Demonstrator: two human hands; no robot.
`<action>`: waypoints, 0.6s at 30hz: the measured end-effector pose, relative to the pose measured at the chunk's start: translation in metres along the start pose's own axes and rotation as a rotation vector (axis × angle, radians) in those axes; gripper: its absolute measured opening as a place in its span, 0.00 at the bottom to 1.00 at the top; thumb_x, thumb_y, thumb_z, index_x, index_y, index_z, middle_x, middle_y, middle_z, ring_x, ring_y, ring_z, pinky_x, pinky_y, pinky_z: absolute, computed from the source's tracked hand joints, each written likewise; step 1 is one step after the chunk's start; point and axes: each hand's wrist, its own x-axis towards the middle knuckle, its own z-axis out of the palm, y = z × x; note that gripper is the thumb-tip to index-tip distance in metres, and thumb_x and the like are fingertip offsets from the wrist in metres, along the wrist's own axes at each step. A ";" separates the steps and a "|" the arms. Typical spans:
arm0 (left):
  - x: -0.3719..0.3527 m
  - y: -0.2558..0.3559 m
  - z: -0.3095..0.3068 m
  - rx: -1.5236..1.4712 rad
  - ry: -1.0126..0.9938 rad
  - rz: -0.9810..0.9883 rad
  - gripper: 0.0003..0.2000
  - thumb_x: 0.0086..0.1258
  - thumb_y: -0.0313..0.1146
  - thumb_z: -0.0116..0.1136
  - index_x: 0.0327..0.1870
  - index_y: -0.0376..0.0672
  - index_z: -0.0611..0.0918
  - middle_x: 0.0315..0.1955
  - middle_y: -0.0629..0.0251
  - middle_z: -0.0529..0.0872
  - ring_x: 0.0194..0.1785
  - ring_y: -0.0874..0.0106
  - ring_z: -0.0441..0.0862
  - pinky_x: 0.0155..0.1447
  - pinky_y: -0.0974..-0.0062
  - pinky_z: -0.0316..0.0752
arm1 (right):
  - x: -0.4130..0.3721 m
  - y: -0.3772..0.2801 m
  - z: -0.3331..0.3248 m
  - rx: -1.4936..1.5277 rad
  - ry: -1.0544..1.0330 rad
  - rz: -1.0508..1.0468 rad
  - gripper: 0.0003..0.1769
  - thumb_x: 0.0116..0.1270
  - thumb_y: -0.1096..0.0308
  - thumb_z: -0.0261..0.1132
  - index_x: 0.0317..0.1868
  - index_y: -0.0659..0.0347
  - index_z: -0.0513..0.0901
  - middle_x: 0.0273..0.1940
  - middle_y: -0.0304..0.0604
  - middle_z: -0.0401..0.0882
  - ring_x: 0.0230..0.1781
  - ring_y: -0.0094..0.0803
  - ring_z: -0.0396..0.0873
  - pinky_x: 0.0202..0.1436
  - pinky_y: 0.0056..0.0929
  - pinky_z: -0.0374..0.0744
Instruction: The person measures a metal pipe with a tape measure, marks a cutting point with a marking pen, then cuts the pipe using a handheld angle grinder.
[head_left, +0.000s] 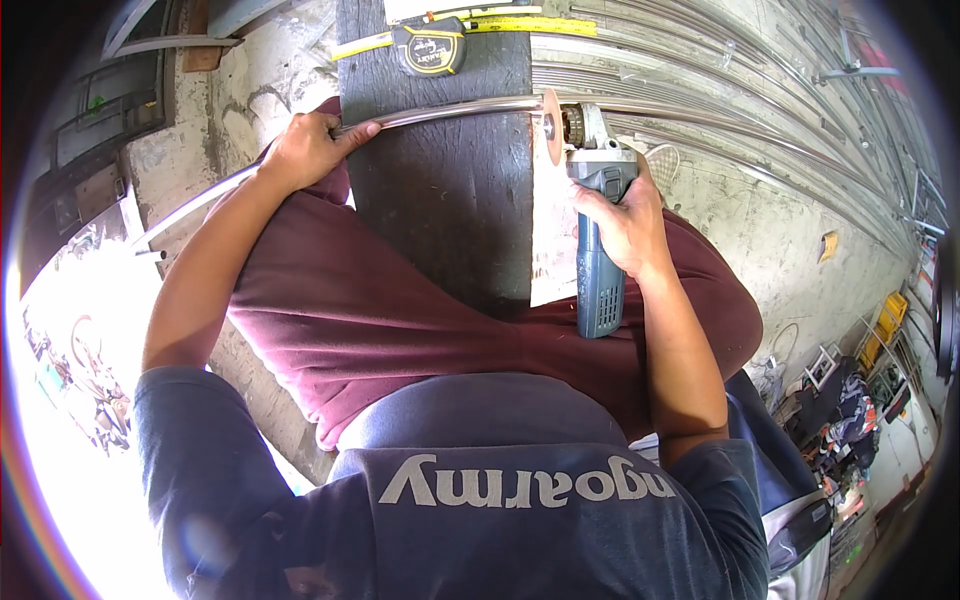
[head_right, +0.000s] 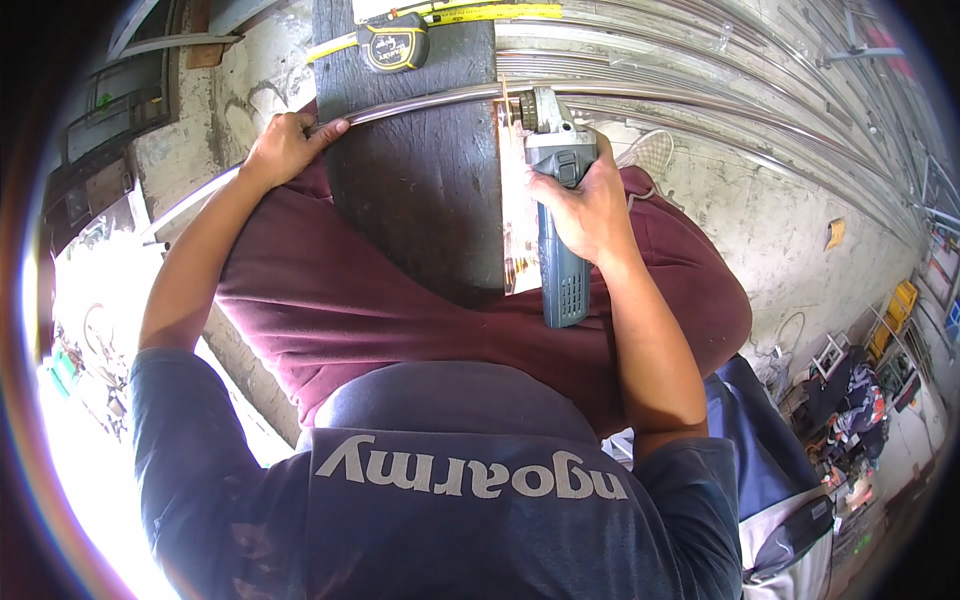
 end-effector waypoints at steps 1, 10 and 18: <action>0.000 0.000 0.000 -0.003 0.002 0.000 0.47 0.70 0.83 0.62 0.35 0.32 0.92 0.30 0.42 0.92 0.42 0.49 0.94 0.54 0.50 0.86 | 0.000 0.003 0.001 0.006 0.005 -0.012 0.39 0.66 0.68 0.81 0.71 0.77 0.72 0.51 0.51 0.92 0.50 0.36 0.90 0.61 0.35 0.86; 0.000 0.001 -0.001 0.007 -0.015 -0.004 0.47 0.69 0.82 0.64 0.37 0.31 0.93 0.31 0.42 0.93 0.43 0.48 0.95 0.54 0.50 0.86 | 0.000 0.005 0.000 0.015 0.004 0.008 0.40 0.67 0.67 0.81 0.72 0.77 0.72 0.52 0.52 0.91 0.50 0.35 0.90 0.60 0.35 0.86; 0.000 0.001 -0.001 0.007 -0.009 -0.016 0.49 0.67 0.82 0.67 0.42 0.29 0.92 0.35 0.42 0.94 0.46 0.48 0.95 0.57 0.52 0.87 | 0.001 0.011 0.000 0.043 -0.002 -0.009 0.40 0.67 0.68 0.81 0.72 0.77 0.71 0.52 0.52 0.91 0.51 0.36 0.91 0.61 0.35 0.86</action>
